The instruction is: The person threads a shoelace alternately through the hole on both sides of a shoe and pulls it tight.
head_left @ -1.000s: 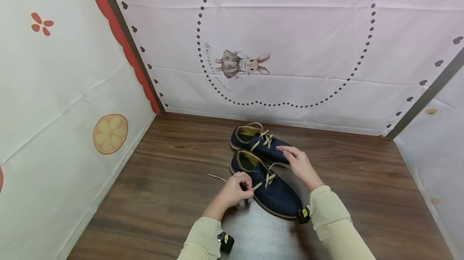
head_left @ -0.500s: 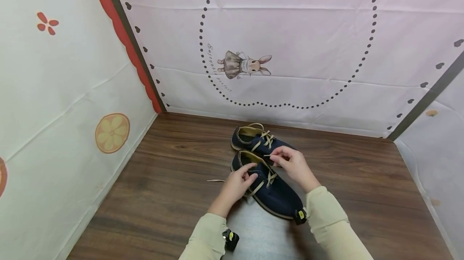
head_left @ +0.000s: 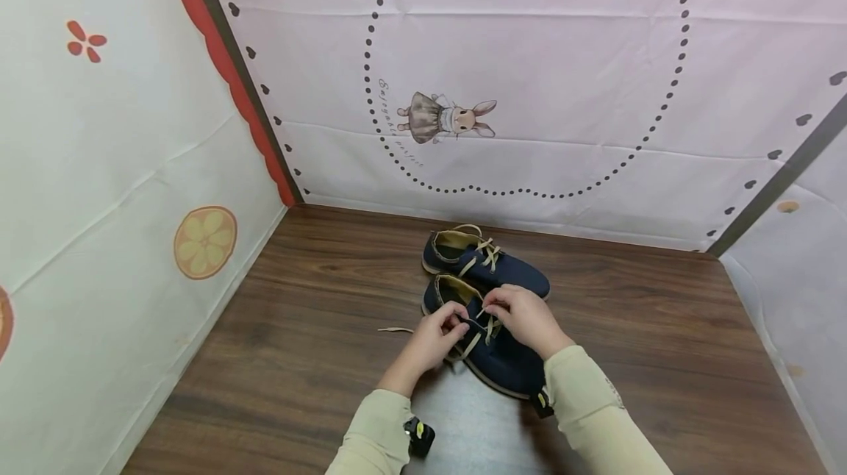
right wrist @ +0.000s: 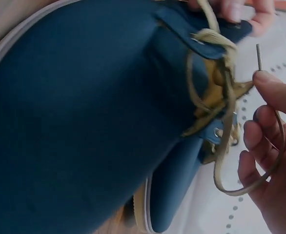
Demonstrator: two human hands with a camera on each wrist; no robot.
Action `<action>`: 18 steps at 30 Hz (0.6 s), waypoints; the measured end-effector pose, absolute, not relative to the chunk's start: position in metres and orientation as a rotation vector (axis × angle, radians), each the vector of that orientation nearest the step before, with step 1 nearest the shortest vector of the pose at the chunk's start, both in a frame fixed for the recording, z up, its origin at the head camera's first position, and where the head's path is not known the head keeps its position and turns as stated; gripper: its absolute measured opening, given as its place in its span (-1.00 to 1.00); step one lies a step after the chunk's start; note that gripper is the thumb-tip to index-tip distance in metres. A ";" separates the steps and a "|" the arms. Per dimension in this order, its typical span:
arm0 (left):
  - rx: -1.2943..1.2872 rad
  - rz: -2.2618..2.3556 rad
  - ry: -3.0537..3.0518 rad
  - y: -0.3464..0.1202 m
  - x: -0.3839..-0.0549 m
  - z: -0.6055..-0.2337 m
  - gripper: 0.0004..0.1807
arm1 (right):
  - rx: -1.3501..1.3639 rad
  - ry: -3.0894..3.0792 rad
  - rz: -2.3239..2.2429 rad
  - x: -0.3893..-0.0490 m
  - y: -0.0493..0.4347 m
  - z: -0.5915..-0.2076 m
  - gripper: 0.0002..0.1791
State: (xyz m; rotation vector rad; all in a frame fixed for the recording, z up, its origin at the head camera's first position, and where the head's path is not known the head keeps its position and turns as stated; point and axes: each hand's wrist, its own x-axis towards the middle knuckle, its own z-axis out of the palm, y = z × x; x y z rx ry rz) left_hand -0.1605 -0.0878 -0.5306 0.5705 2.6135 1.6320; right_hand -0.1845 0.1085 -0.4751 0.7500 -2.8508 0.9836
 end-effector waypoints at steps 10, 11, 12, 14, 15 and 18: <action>0.616 1.670 2.584 -0.089 -0.160 -0.532 -0.88 | 0.906 -2.794 0.748 -0.184 0.101 -0.483 -0.93; 0.622 1.671 2.584 -0.089 -0.160 -0.532 -0.87 | 0.903 -2.793 0.756 -0.184 0.100 -0.483 -0.93; 0.622 1.673 2.579 -0.089 -0.160 -0.532 -0.86 | 0.898 -2.793 0.768 -0.184 0.100 -0.483 -0.94; 0.622 1.672 2.573 -0.089 -0.160 -0.533 -0.85 | 0.894 -2.795 0.777 -0.183 0.100 -0.482 -0.95; 0.618 1.672 2.570 -0.089 -0.160 -0.533 -0.84 | 0.901 -2.793 0.774 -0.184 0.099 -0.483 -0.95; 0.598 1.665 2.570 -0.089 -0.160 -0.533 -0.83 | 0.914 -2.806 0.758 -0.183 0.098 -0.482 -0.97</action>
